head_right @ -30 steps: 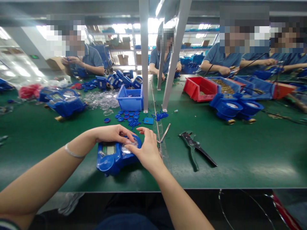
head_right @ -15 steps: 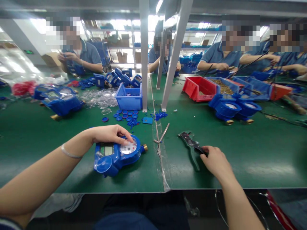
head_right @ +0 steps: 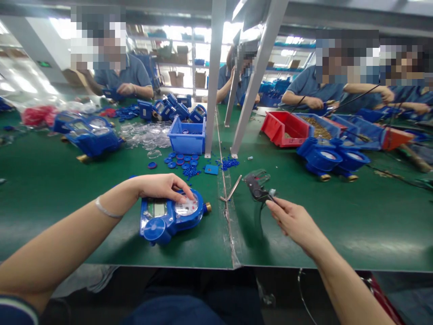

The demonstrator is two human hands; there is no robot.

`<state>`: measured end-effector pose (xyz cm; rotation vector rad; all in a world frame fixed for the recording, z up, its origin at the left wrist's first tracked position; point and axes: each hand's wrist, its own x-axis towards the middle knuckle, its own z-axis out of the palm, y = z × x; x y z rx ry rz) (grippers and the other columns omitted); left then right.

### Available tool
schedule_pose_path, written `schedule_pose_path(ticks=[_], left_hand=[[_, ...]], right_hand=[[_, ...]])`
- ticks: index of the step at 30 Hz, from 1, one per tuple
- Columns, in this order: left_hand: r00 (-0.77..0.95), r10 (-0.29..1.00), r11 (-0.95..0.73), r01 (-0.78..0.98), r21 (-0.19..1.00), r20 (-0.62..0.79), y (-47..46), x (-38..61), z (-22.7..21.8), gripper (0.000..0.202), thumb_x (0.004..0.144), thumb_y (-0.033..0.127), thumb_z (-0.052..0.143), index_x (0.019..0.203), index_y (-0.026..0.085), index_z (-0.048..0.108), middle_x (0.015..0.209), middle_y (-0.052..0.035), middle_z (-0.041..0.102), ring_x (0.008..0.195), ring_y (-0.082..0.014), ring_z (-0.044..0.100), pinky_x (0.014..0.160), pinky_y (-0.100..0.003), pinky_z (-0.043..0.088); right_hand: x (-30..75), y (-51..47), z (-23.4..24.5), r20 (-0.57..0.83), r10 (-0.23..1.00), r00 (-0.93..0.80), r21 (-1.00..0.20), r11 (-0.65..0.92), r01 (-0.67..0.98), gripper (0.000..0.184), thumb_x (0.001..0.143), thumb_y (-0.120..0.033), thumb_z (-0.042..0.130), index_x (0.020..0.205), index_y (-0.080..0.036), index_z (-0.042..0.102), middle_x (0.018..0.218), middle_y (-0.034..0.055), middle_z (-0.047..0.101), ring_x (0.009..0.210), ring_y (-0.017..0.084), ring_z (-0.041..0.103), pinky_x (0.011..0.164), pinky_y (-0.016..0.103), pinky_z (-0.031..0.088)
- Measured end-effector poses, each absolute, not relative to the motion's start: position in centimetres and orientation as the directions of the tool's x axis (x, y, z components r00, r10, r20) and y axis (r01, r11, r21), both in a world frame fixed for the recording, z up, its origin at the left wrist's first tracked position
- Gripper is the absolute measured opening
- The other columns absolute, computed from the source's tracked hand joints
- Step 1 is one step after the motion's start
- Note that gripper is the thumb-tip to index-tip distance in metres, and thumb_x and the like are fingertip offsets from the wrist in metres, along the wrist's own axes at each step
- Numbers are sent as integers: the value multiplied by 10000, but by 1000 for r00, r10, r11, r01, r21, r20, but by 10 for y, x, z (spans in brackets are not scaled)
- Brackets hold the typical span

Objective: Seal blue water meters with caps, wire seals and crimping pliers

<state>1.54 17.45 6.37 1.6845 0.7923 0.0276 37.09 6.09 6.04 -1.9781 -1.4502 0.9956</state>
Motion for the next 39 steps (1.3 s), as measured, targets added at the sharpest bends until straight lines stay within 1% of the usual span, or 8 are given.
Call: schedule_pose_path(ticks=[2, 4, 6, 8, 14, 22, 26, 39], left_hand=[[766, 513, -49, 476, 878, -387, 174, 16, 64, 389, 737, 428, 765, 1077, 240, 749, 1157, -10, 732, 1050, -162, 667, 921, -213, 519], [760, 522, -47, 478, 877, -387, 173, 16, 65, 379, 733, 416, 767, 1068, 237, 752, 1125, -6, 741, 998, -150, 674, 877, -202, 522], [754, 532, -53, 483, 874, -384, 173, 16, 65, 374, 733, 408, 766, 1060, 227, 755, 1080, -7, 751, 935, -140, 673, 833, -199, 520], [755, 537, -67, 483, 873, -376, 174, 16, 65, 367, 736, 400, 761, 1057, 222, 757, 1066, -8, 752, 916, -135, 666, 823, -199, 513], [778, 524, -96, 459, 883, -347, 174, 16, 63, 361, 742, 396, 754, 1070, 246, 752, 1144, 9, 735, 1020, -144, 654, 876, -192, 490], [761, 546, -116, 481, 869, -349, 175, 16, 63, 369, 732, 390, 755, 1066, 235, 755, 1050, 2, 756, 943, -150, 662, 863, -223, 498], [777, 529, -130, 471, 872, -341, 175, 16, 64, 373, 733, 419, 751, 1070, 258, 754, 1130, 20, 737, 1022, -154, 653, 893, -209, 492], [771, 532, -114, 474, 873, -349, 175, 16, 63, 399, 710, 397, 757, 1072, 229, 749, 1081, 2, 747, 967, -164, 666, 861, -220, 508]], right_hand=[[340, 42, 74, -110, 993, 44, -692, -108, 713, 636, 840, -703, 470, 994, -110, 640, 610, 34, 558, 494, 95, 516, 449, 204, 442], [308, 22, 85, 137, 985, -108, -551, 166, 818, 482, 915, -543, 490, 1097, -143, 686, 914, 78, 710, 811, 140, 698, 699, 207, 581], [283, 7, 90, 257, 925, -282, -386, 365, 847, 352, 961, -388, 480, 1147, -176, 690, 1082, 33, 710, 976, 126, 707, 833, 190, 588], [267, -1, 89, 296, 876, -381, -275, 461, 844, 308, 972, -302, 468, 1152, -176, 685, 1099, -3, 705, 959, 109, 711, 814, 182, 595], [256, -5, 84, 279, 853, -440, -219, 503, 836, 288, 968, -250, 471, 1159, -170, 672, 1039, -17, 717, 852, 96, 718, 748, 185, 602], [253, -9, 96, 352, 850, -392, -205, 479, 854, 273, 969, -254, 489, 1149, -154, 668, 1043, 9, 715, 886, 94, 713, 738, 148, 578], [251, -9, 96, 281, 848, -449, -170, 504, 847, 291, 975, -253, 461, 1145, -146, 672, 973, 11, 722, 756, 109, 709, 646, 182, 573], [248, -7, 104, 312, 849, -426, -166, 490, 856, 272, 972, -261, 472, 1133, -157, 665, 975, 10, 721, 769, 112, 710, 658, 180, 571]])
